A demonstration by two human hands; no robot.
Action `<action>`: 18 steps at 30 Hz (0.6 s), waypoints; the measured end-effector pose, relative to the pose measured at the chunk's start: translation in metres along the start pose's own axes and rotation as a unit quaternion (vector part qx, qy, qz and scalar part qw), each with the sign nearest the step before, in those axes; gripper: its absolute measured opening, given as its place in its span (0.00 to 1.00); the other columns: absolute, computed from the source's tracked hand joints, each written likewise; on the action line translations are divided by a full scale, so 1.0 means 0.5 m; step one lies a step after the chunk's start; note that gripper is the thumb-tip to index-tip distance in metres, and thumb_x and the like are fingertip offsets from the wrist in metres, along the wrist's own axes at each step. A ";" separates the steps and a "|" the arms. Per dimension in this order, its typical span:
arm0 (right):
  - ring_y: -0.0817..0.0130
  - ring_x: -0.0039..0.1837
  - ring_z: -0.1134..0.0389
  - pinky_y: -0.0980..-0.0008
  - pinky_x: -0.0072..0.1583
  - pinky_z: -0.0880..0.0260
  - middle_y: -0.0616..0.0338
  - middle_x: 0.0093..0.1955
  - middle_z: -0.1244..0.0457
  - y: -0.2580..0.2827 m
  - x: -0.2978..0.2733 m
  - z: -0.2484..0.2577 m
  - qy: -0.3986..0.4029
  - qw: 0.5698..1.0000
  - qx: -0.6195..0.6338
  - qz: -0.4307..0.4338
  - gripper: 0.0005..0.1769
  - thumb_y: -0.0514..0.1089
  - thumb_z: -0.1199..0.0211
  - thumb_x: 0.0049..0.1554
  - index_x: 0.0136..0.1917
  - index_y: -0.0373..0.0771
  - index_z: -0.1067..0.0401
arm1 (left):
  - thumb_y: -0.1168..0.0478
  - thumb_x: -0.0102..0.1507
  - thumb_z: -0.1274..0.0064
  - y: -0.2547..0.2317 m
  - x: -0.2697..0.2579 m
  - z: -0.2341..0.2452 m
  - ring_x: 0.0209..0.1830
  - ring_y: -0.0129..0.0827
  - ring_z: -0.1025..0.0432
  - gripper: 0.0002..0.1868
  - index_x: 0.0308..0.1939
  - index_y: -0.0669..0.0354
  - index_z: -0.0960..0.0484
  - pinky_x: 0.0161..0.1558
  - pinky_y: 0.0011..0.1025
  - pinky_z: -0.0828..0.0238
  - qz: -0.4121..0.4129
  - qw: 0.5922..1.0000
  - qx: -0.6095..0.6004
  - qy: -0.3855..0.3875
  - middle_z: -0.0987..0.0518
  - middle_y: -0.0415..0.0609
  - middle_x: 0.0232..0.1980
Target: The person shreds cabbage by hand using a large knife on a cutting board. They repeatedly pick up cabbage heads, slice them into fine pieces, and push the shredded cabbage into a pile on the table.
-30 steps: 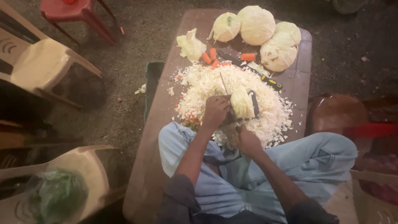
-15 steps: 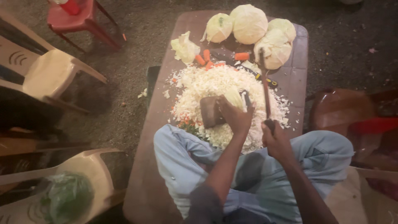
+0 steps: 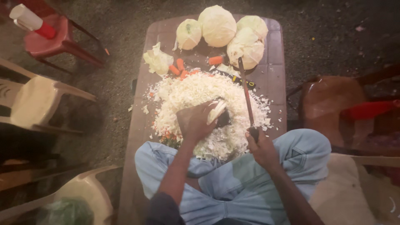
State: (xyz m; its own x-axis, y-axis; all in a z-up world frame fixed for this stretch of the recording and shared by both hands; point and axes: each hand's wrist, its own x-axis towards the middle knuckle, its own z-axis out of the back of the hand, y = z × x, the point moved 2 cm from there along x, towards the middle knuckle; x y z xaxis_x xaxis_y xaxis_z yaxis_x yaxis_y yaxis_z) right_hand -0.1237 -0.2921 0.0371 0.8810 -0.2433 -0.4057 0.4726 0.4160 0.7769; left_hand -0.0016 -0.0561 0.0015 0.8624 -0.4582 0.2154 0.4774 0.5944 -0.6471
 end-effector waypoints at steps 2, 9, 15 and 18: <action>0.51 0.39 0.26 0.54 0.45 0.29 0.42 0.36 0.30 -0.004 0.003 -0.002 0.015 0.999 -0.032 -0.029 0.23 0.57 0.44 0.61 0.61 0.39 0.31 | 0.58 0.60 0.39 0.008 0.009 0.034 0.70 0.52 0.33 0.34 0.70 0.51 0.30 0.68 0.44 0.36 -0.041 0.998 -0.002 0.049 0.28 0.55 0.71; 0.34 0.51 0.30 0.41 0.52 0.33 0.35 0.45 0.31 -0.029 0.038 -0.062 0.036 0.982 -0.170 0.077 0.23 0.58 0.45 0.62 0.57 0.38 0.34 | 0.53 0.58 0.35 -0.009 0.022 0.077 0.69 0.53 0.34 0.43 0.75 0.54 0.36 0.65 0.48 0.37 -0.064 0.990 0.065 0.109 0.33 0.56 0.74; 0.33 0.48 0.30 0.39 0.51 0.33 0.35 0.41 0.31 -0.039 0.052 -0.100 0.040 0.970 -0.231 0.071 0.24 0.59 0.46 0.61 0.59 0.38 0.38 | 0.50 0.51 0.33 0.019 0.003 0.044 0.66 0.53 0.34 0.54 0.76 0.62 0.43 0.66 0.48 0.38 0.060 0.994 0.074 0.060 0.32 0.59 0.68; 0.33 0.47 0.30 0.38 0.50 0.32 0.34 0.40 0.31 -0.044 0.057 -0.105 0.039 0.967 -0.240 0.079 0.24 0.59 0.46 0.61 0.57 0.37 0.38 | 0.54 0.55 0.34 0.051 -0.018 0.004 0.68 0.54 0.34 0.50 0.78 0.57 0.40 0.70 0.46 0.38 0.037 0.998 0.029 0.043 0.30 0.58 0.68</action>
State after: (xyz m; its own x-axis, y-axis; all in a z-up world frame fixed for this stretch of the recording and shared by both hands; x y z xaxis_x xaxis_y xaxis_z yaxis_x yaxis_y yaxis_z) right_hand -0.1077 -0.2620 -0.0168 0.9329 -0.0849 -0.3499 0.2711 0.8053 0.5273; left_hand 0.0033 -0.0354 -0.0153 0.8792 -0.4649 0.1039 0.4241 0.6644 -0.6154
